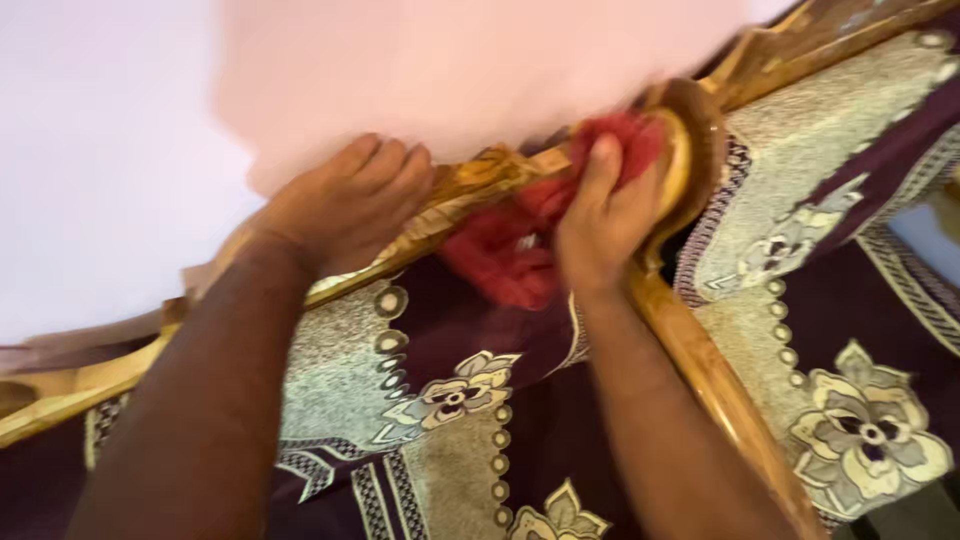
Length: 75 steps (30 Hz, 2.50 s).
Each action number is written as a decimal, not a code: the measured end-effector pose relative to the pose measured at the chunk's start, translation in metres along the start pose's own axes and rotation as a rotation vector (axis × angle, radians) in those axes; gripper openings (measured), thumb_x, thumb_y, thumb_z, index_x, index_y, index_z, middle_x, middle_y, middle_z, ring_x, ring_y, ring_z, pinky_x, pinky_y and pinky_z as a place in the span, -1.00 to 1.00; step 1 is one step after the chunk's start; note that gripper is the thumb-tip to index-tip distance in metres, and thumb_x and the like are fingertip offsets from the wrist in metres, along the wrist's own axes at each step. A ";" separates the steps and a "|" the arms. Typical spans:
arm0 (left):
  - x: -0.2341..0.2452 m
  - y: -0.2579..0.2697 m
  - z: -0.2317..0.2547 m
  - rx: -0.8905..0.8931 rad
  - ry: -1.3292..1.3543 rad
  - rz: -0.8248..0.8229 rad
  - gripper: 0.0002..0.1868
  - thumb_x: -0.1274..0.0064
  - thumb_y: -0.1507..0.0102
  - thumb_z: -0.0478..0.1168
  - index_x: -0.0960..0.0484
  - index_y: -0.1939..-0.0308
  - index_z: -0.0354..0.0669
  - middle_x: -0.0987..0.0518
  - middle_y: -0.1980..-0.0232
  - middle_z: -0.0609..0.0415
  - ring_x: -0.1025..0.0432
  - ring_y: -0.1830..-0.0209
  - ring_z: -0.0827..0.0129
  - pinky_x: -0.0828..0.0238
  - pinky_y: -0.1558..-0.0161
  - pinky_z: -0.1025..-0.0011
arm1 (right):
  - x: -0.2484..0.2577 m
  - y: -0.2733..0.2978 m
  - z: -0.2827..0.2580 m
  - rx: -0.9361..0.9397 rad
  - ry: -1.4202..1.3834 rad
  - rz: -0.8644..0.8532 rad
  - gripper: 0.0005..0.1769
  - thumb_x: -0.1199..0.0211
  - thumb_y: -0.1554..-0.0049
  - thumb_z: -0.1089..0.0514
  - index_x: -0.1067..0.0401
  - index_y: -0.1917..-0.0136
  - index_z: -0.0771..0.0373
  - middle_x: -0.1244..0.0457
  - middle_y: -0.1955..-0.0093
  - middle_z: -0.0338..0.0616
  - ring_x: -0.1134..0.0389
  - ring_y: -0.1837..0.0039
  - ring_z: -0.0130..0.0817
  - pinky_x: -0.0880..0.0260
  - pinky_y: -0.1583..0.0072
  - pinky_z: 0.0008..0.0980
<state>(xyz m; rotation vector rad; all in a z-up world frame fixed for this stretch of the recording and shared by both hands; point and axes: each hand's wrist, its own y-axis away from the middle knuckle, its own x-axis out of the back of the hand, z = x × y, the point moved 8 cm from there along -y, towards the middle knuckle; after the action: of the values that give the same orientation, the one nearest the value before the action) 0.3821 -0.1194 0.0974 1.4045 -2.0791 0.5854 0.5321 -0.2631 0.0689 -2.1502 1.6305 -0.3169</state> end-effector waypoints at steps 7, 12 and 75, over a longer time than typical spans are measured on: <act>0.002 0.003 0.000 0.024 0.051 0.129 -0.51 0.24 -0.32 0.00 -0.60 -0.13 -0.23 -0.55 -0.15 0.00 -0.40 -0.14 0.24 -0.33 -0.21 0.31 | -0.041 -0.010 0.010 0.578 1.082 -0.649 -0.56 -0.15 -0.14 0.11 -0.46 -0.24 0.34 -0.26 -0.38 0.04 -0.15 -0.51 -0.03 0.23 -0.50 0.46; 0.008 0.005 -0.010 0.079 0.146 0.218 -0.54 0.16 -0.28 -0.04 -0.60 -0.07 -0.29 -0.57 -0.09 -0.01 -0.40 -0.10 0.23 -0.34 -0.19 0.33 | -0.052 -0.003 0.044 0.348 1.376 -0.899 -0.52 -0.03 -0.11 0.07 -0.47 -0.22 0.32 -0.25 -0.37 0.01 -0.07 -0.57 -0.06 0.37 -0.49 0.53; 0.008 0.003 -0.009 0.039 0.115 0.160 -0.47 0.21 -0.26 -0.04 -0.59 -0.11 -0.36 -0.62 0.00 -0.04 -0.43 -0.06 0.19 -0.32 -0.17 0.28 | 0.061 -0.005 0.047 0.182 0.498 -0.326 -0.53 -0.11 -0.42 0.07 -0.30 -0.49 0.35 -0.29 -0.37 0.07 -0.39 -0.35 -0.07 -0.38 -0.38 -0.16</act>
<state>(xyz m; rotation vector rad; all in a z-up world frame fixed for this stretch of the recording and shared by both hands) 0.3792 -0.1187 0.1092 1.2028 -2.1099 0.7580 0.5732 -0.3114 0.0253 -2.3062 1.4007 -1.1309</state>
